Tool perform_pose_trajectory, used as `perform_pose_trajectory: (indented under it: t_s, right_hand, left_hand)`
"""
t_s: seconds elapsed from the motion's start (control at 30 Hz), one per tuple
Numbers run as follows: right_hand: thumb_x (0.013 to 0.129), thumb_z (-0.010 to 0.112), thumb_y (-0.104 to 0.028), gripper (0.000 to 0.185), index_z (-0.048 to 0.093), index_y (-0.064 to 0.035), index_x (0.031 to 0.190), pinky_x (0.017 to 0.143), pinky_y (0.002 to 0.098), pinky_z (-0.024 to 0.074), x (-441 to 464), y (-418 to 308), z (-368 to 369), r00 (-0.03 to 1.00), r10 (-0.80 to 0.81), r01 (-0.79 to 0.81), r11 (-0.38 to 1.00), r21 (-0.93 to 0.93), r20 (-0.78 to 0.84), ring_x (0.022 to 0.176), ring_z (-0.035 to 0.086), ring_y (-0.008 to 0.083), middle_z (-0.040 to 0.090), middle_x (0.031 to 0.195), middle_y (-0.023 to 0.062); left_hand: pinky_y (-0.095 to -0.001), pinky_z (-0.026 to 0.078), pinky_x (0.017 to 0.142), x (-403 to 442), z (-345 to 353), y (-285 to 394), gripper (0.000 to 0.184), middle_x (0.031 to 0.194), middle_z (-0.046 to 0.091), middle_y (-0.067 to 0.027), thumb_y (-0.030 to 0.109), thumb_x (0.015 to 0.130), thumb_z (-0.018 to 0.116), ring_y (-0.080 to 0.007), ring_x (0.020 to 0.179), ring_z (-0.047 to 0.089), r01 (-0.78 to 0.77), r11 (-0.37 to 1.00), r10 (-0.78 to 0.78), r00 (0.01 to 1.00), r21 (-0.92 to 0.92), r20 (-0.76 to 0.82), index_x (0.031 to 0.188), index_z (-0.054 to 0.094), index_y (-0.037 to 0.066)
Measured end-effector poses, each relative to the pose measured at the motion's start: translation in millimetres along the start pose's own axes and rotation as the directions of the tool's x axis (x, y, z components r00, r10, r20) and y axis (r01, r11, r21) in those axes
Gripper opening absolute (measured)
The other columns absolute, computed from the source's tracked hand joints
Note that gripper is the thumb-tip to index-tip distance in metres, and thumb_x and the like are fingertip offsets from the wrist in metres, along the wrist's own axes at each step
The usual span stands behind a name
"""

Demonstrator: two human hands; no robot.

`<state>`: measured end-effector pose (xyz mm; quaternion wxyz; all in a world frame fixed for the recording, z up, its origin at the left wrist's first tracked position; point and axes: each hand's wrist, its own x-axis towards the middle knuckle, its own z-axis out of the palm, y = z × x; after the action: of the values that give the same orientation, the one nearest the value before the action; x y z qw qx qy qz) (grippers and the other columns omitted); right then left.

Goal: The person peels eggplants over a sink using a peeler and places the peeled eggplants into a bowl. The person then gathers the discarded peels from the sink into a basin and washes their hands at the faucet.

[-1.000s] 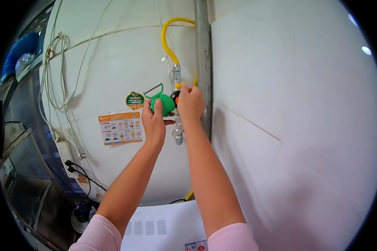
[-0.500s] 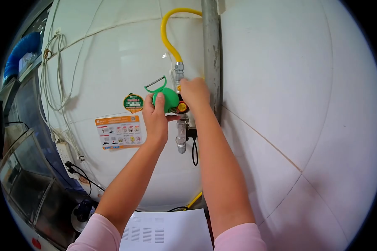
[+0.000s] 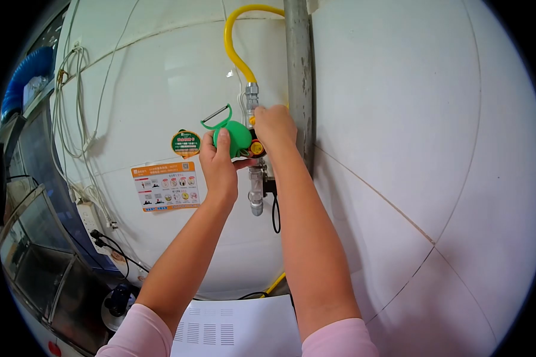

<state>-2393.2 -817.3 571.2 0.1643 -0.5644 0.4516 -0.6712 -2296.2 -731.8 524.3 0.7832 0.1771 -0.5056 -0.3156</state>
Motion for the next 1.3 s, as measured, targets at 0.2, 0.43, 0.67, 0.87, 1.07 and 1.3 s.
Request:
perform_pose_trajectory:
  t_s: [0.2, 0.43, 0.67, 0.87, 1.07, 1.3]
  right_hand:
    - [0.076, 0.053, -0.020, 0.026, 0.059, 0.0058, 0.073, 0.039, 0.0346, 0.0350, -12, -17, -13, 0.993, 0.062, -0.058, 0.998, -0.034, 0.098, 0.044, 0.048, 0.0181, 0.056, 0.061, 0.0115]
    - [0.077, 0.052, -0.025, 0.029, 0.057, 0.0017, 0.067, 0.035, 0.0346, 0.0305, -18, -22, -17, 0.989, 0.035, -0.033, 0.999, -0.011, 0.141, 0.040, 0.043, 0.0170, 0.053, 0.058, 0.0085]
    - [0.083, 0.051, -0.036, 0.044, 0.058, 0.0049, 0.067, 0.057, 0.0410, 0.0407, -70, -36, -12, 0.985, -0.169, 0.164, 0.969, -0.184, -0.016, 0.056, 0.053, 0.0278, 0.058, 0.062, 0.0158]
    - [0.088, 0.056, -0.031, 0.039, 0.046, -0.0017, 0.065, 0.048, 0.0301, 0.0319, -244, -66, 28, 0.739, -0.131, 0.001, 0.981, 0.193, 0.661, 0.053, 0.035, 0.0090, 0.040, 0.055, 0.0029]
    - [0.087, 0.057, -0.032, 0.034, 0.051, 0.0003, 0.094, 0.057, 0.0312, 0.0439, -383, -59, 54, 0.442, -0.138, -0.024, 0.986, 0.166, 0.886, 0.059, 0.055, 0.0180, 0.058, 0.078, 0.0109]
    - [0.080, 0.066, -0.020, 0.033, 0.052, -0.0001, 0.102, 0.061, 0.0312, 0.0488, -569, -103, 84, 0.109, -0.034, -0.117, 0.992, 0.047, 0.993, 0.065, 0.062, 0.0237, 0.063, 0.086, 0.0141]
  left_hand:
    - [-0.0265, 0.055, 0.046, 0, -1, 2, 0.025, 0.083, 0.058, -0.0109, 0.024, 0.095, 0.043, -0.0152, 0.066, 0.062, 0.001, 1.000, -0.001, 1.000, 0.002, 0.009, 0.093, 0.045, 0.000]
    - [-0.0269, 0.054, 0.045, -4, -5, 3, 0.024, 0.085, 0.058, -0.0099, 0.024, 0.095, 0.044, -0.0153, 0.063, 0.061, 0.016, 1.000, -0.016, 1.000, -0.004, -0.017, 0.094, 0.046, 0.000]
    - [-0.0315, 0.054, 0.055, -73, -70, 39, 0.028, 0.084, 0.060, -0.0090, 0.030, 0.092, 0.051, -0.0190, 0.064, 0.061, 0.234, 0.972, -0.235, 0.966, 0.024, 0.105, 0.102, 0.048, 0.004]
    - [-0.0353, 0.050, 0.070, -200, -162, 110, 0.029, 0.097, 0.057, -0.0114, 0.024, 0.093, 0.047, -0.0208, 0.081, 0.060, 0.378, 0.925, -0.376, 0.925, 0.030, -0.060, 0.115, 0.041, 0.004]
    - [-0.0295, 0.049, 0.072, -296, -254, 154, 0.032, 0.105, 0.055, -0.0071, 0.020, 0.093, 0.048, -0.0130, 0.088, 0.056, 0.424, 0.905, -0.392, 0.858, 0.025, -0.332, 0.121, 0.039, 0.005]
    - [-0.0323, 0.049, 0.082, -435, -360, 253, 0.039, 0.116, 0.052, -0.0064, 0.020, 0.093, 0.050, -0.0150, 0.102, 0.053, 0.550, 0.831, -0.456, 0.761, 0.086, -0.461, 0.127, 0.039, 0.004]
